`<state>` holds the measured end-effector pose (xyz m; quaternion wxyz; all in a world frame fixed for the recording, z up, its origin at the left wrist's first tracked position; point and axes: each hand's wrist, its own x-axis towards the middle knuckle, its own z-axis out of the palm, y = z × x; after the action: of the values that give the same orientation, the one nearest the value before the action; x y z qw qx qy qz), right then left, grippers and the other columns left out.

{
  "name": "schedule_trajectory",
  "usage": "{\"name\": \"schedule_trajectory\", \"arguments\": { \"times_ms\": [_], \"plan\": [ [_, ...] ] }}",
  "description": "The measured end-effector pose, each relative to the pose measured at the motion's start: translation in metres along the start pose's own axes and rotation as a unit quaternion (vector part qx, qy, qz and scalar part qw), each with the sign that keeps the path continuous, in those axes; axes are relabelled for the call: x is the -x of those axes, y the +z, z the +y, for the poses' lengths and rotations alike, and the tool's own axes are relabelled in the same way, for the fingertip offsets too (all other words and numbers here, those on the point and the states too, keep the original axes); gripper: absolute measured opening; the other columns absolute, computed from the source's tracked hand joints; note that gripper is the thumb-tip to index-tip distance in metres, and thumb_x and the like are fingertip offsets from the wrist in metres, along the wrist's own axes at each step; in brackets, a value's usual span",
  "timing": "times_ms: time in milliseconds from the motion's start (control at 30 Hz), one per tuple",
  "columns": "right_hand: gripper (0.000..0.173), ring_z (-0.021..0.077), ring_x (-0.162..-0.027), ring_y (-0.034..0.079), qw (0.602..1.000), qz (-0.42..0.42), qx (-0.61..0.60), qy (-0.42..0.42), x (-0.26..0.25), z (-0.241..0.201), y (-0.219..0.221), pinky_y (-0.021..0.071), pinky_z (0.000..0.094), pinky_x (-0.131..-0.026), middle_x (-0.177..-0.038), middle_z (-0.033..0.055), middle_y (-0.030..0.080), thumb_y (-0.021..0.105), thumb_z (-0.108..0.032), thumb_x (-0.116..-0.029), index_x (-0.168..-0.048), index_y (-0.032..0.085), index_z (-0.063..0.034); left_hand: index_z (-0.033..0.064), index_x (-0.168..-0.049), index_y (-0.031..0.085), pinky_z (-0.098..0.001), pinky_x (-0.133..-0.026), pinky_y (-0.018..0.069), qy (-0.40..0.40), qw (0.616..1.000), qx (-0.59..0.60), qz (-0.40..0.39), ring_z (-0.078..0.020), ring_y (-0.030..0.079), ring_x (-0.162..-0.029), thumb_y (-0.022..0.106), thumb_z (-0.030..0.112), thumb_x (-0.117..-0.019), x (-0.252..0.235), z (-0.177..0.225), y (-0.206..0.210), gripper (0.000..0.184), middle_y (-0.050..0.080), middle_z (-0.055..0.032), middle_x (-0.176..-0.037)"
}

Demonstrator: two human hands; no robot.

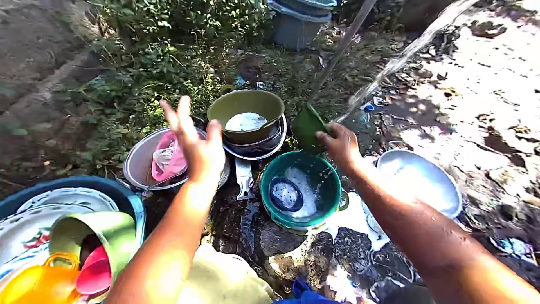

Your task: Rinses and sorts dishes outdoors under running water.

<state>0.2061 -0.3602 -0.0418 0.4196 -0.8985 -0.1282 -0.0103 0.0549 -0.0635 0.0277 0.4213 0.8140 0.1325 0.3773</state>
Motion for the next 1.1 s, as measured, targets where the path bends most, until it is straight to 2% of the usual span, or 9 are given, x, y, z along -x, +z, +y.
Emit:
{"name": "schedule_trajectory", "arguments": {
  "times_ms": [200, 267, 333, 500, 600, 733, 833, 967, 1100],
  "plan": [
    [0.048, 0.0362, -0.124, 0.058, 0.982, 0.040, -0.134, 0.128, -0.047, -0.027, -0.025, 0.0453, 0.0604, -0.103, -0.131, 0.0241, 0.061, 0.055, -0.040, -0.1051, -0.130, 0.063, 0.0005, 0.0059, -0.154, 0.041, -0.0501, -0.122, 0.0287, -0.245, 0.930, 0.220, -0.164, -0.0310, 0.028, -0.152, 0.049, 0.030, -0.1085, 0.024, 0.016, 0.169, 0.052, 0.029, -0.0200, -0.164],
    [0.049, 0.0336, -0.120, 0.061, 0.982, 0.080, -0.131, 0.108, -0.051, -0.013, -0.030, 0.0483, 0.0576, -0.102, -0.126, 0.0227, 0.065, 0.054, -0.042, -0.1050, -0.127, 0.065, 0.0007, 0.0111, -0.159, 0.031, -0.0547, -0.118, 0.0323, -0.341, 0.887, 0.253, -0.182, -0.0308, 0.034, -0.149, 0.036, 0.043, -0.1108, 0.045, 0.007, 0.191, 0.059, 0.034, -0.0157, -0.163],
    [0.048, 0.0305, -0.110, 0.064, 0.972, 0.130, -0.160, 0.116, -0.043, 0.002, -0.036, 0.0505, 0.0539, -0.097, -0.118, 0.0217, 0.066, 0.051, -0.041, -0.1065, -0.122, 0.065, 0.0019, 0.0080, -0.154, 0.040, -0.0549, -0.107, 0.0403, -0.408, 0.853, 0.270, -0.183, -0.0340, 0.045, -0.136, 0.031, 0.049, -0.1108, 0.066, -0.003, 0.207, 0.060, 0.044, -0.0208, -0.154],
    [0.058, 0.0266, -0.116, 0.065, 0.920, 0.169, -0.299, 0.188, -0.005, 0.047, -0.040, 0.0544, 0.0504, -0.098, -0.128, 0.0178, 0.065, 0.043, -0.052, -0.1073, -0.134, 0.058, -0.0023, 0.0057, -0.156, 0.037, -0.0515, -0.115, 0.0365, -0.444, 0.774, 0.384, -0.235, -0.0325, 0.041, -0.145, 0.032, 0.039, -0.1125, 0.099, -0.027, 0.238, 0.055, 0.040, -0.0191, -0.159],
    [0.047, 0.0254, -0.109, 0.067, 0.905, 0.114, -0.333, 0.238, 0.010, 0.046, -0.036, 0.0569, 0.0485, -0.092, -0.123, 0.0143, 0.067, 0.053, -0.043, -0.1057, -0.137, 0.057, -0.0078, 0.0096, -0.158, 0.035, -0.0533, -0.116, 0.0361, -0.437, 0.792, 0.360, -0.229, -0.0330, 0.040, -0.145, 0.031, 0.039, -0.1128, 0.106, -0.024, 0.249, 0.054, 0.038, -0.0184, -0.160],
    [0.035, 0.0283, -0.112, 0.066, 0.987, -0.006, -0.098, 0.130, 0.022, 0.030, -0.023, 0.0530, 0.0527, -0.097, -0.124, 0.0169, 0.066, 0.061, -0.026, -0.1038, -0.132, 0.061, -0.0049, 0.0174, -0.163, 0.025, -0.0582, -0.122, 0.0221, -0.375, 0.835, 0.293, -0.278, -0.0307, 0.023, -0.155, 0.030, 0.055, -0.1088, 0.104, -0.001, 0.227, 0.066, 0.022, -0.0095, -0.170],
    [0.028, 0.0403, -0.106, 0.068, 0.986, -0.096, 0.137, -0.010, 0.039, 0.012, 0.001, 0.0518, 0.0647, -0.092, -0.112, 0.0217, 0.071, 0.065, -0.022, -0.1013, -0.123, 0.068, -0.0049, 0.0255, -0.163, 0.025, -0.0625, -0.115, 0.0313, -0.380, 0.820, 0.301, -0.304, -0.0321, 0.033, -0.149, 0.044, 0.067, -0.1002, 0.095, 0.005, 0.218, 0.078, 0.032, -0.0088, -0.166],
    [0.042, 0.0337, -0.129, 0.059, 0.939, -0.314, 0.118, -0.082, 0.031, 0.013, 0.006, 0.0412, 0.0546, -0.113, -0.135, 0.0200, 0.064, 0.043, -0.026, -0.1111, -0.143, 0.058, -0.0037, 0.0190, -0.157, 0.038, -0.0538, -0.104, 0.0467, -0.389, 0.813, 0.349, -0.256, -0.0297, 0.053, -0.133, 0.058, 0.035, -0.1034, 0.087, -0.031, 0.239, 0.060, 0.051, -0.0140, -0.150],
    [0.036, 0.0428, -0.126, 0.057, 0.917, -0.225, 0.326, -0.055, -0.004, 0.051, 0.008, 0.0374, 0.0631, -0.111, -0.124, 0.0229, 0.068, 0.050, -0.028, -0.1062, -0.118, 0.072, -0.0023, 0.0217, -0.157, 0.042, -0.0464, -0.112, 0.0437, -0.302, 0.839, 0.387, -0.235, -0.0210, 0.049, -0.139, 0.054, 0.023, -0.1061, 0.083, -0.017, 0.241, 0.052, 0.046, -0.0068, -0.157]
  ]
}}
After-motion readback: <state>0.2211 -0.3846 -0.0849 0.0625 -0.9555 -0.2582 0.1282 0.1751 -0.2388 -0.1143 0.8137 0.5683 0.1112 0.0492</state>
